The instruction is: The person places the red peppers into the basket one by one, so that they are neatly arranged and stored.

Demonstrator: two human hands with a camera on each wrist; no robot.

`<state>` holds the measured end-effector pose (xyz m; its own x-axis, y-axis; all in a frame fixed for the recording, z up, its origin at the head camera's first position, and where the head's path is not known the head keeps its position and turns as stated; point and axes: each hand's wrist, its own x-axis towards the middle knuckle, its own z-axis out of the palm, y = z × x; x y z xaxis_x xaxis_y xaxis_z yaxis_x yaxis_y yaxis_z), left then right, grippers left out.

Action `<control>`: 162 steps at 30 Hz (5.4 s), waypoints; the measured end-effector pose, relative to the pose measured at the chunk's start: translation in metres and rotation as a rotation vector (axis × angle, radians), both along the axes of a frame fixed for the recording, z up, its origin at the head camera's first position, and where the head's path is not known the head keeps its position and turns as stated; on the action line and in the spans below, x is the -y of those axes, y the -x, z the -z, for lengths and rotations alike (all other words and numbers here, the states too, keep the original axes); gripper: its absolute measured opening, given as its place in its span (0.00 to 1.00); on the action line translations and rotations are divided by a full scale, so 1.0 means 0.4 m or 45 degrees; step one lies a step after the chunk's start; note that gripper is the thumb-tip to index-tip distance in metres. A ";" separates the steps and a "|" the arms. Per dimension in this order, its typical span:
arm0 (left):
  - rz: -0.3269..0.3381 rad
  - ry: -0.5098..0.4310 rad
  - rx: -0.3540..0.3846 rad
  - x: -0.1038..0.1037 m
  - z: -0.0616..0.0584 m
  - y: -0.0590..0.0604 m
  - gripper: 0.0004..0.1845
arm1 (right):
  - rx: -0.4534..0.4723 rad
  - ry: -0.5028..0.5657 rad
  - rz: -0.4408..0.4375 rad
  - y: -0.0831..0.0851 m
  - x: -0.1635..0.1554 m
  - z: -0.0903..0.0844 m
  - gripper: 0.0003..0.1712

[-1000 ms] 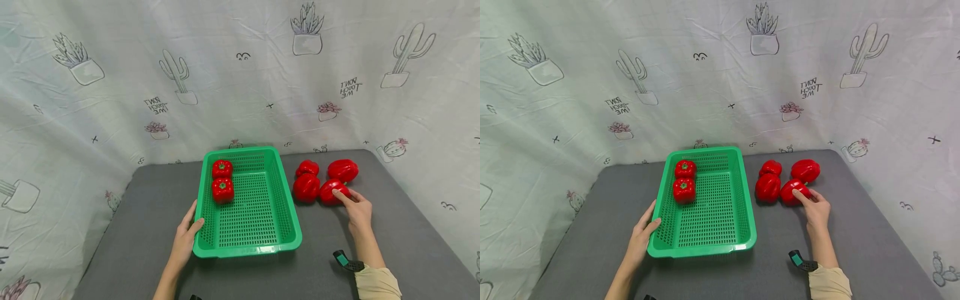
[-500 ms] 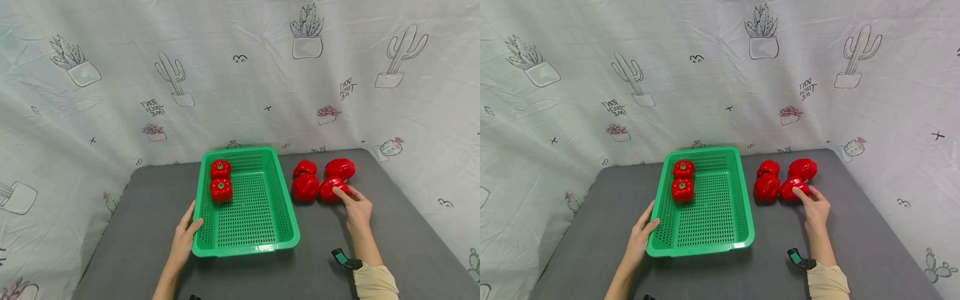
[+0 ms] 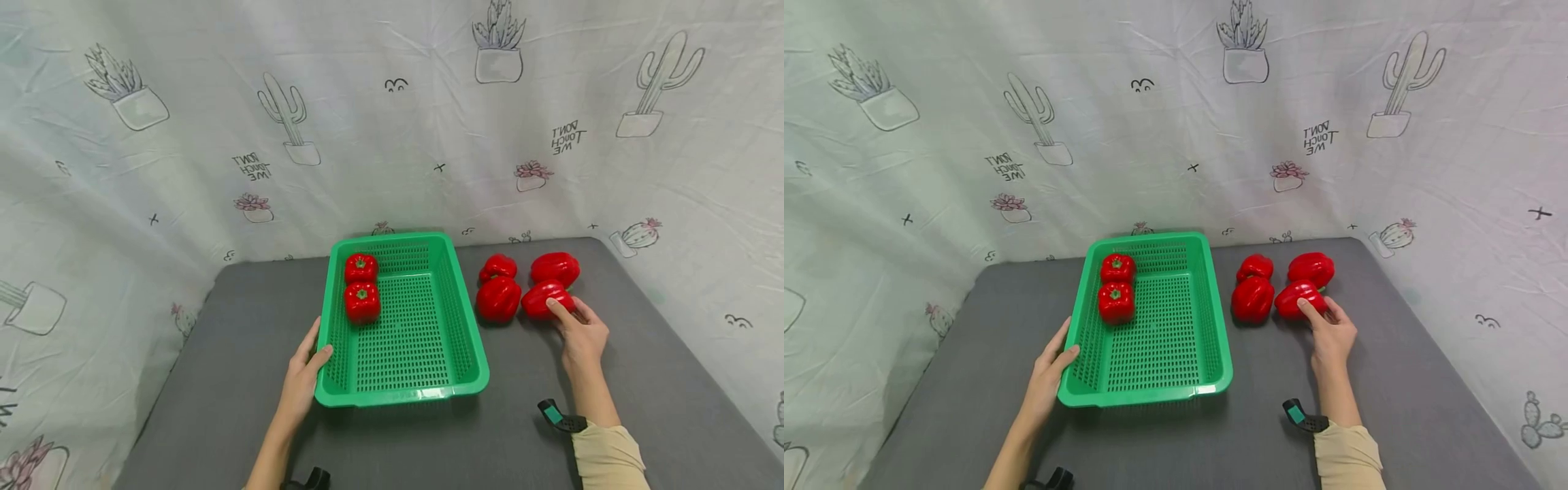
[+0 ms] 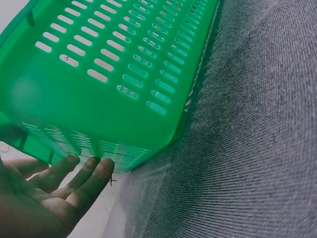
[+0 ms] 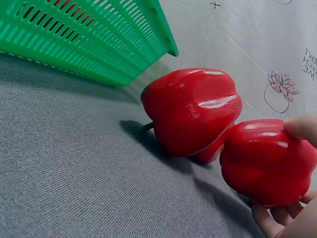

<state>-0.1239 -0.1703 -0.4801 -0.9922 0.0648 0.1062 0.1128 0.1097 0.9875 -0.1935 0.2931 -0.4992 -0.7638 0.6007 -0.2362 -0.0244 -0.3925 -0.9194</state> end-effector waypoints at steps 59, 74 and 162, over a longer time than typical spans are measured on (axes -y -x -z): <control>-0.011 0.007 0.002 -0.003 0.003 0.002 0.31 | -0.240 -0.291 0.039 -0.026 0.029 -0.038 0.39; 0.012 -0.032 -0.023 0.002 0.009 0.004 0.32 | -0.451 -0.370 -0.042 -0.055 0.075 -0.067 0.36; -0.019 -0.038 0.040 0.001 0.000 0.001 0.32 | -0.165 -0.762 -1.318 -0.008 0.553 -0.135 0.42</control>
<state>-0.1244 -0.1705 -0.4800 -0.9959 0.0470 0.0770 0.0806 0.0815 0.9934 -0.1905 0.0718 -0.4454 -0.9462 -0.3232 -0.0148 -0.0556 0.2075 -0.9767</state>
